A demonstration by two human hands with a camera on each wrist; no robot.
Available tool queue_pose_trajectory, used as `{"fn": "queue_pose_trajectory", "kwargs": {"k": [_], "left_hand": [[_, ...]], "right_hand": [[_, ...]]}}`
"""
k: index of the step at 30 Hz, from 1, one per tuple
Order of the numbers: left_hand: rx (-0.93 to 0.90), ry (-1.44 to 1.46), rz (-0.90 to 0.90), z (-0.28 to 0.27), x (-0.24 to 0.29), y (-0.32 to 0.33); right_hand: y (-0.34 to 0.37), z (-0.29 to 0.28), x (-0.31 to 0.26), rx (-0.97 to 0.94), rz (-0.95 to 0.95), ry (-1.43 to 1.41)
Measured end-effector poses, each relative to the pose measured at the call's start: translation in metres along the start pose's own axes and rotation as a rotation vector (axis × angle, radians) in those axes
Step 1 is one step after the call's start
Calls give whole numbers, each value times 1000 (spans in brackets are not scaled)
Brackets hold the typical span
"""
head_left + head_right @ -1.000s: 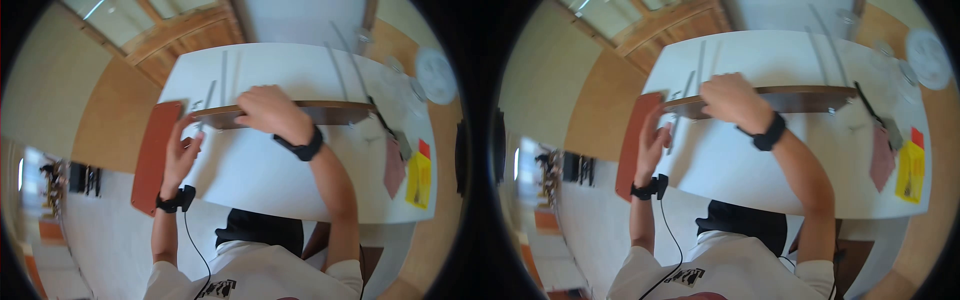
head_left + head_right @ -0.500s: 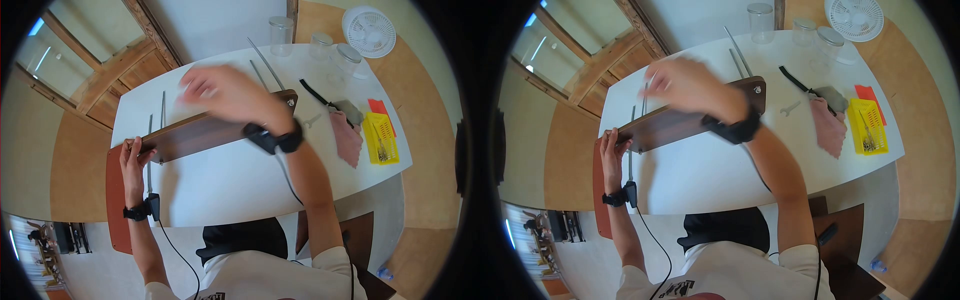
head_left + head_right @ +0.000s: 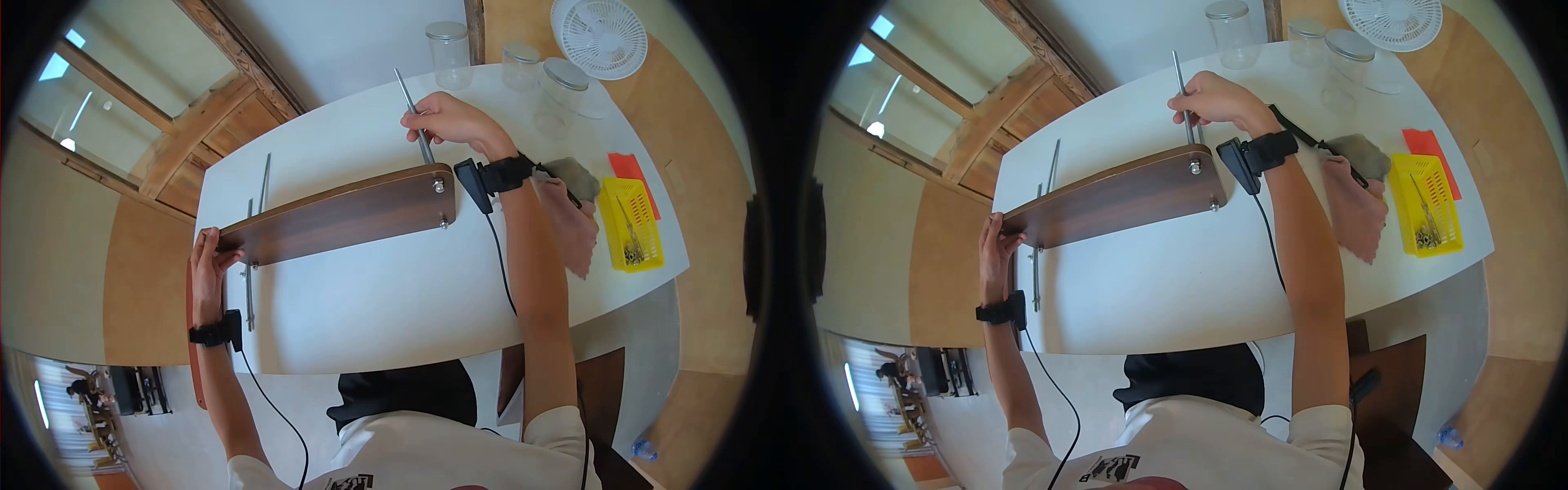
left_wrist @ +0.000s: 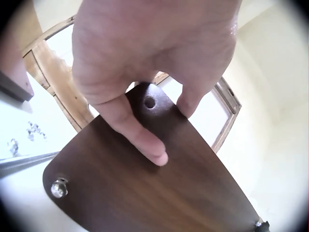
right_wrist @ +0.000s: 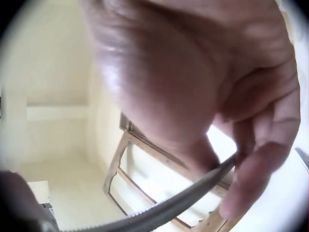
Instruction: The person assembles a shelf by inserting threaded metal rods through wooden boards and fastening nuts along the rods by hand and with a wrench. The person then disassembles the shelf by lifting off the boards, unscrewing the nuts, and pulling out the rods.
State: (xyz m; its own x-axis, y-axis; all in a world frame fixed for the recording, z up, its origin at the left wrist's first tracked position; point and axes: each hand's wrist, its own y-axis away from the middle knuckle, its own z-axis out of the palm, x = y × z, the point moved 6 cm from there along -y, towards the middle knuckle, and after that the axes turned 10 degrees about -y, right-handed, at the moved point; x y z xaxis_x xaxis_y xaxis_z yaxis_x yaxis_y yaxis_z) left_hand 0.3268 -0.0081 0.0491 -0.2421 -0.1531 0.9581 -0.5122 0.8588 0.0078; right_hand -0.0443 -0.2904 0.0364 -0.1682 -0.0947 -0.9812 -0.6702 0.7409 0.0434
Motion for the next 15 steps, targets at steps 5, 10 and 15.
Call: {"fn": "queue_pose_trajectory", "kwargs": {"k": [5, 10, 15], "left_hand": [[654, -172, 384, -15, 26, 45], [-231, -150, 217, 157, 52, 94], [-564, 293, -230, 282, 53, 90]], "right_hand": [[2, -5, 1, -29, 13, -115], [7, -9, 1, -107, -18, -233], [18, -11, -4, -176, -18, -264]]}}
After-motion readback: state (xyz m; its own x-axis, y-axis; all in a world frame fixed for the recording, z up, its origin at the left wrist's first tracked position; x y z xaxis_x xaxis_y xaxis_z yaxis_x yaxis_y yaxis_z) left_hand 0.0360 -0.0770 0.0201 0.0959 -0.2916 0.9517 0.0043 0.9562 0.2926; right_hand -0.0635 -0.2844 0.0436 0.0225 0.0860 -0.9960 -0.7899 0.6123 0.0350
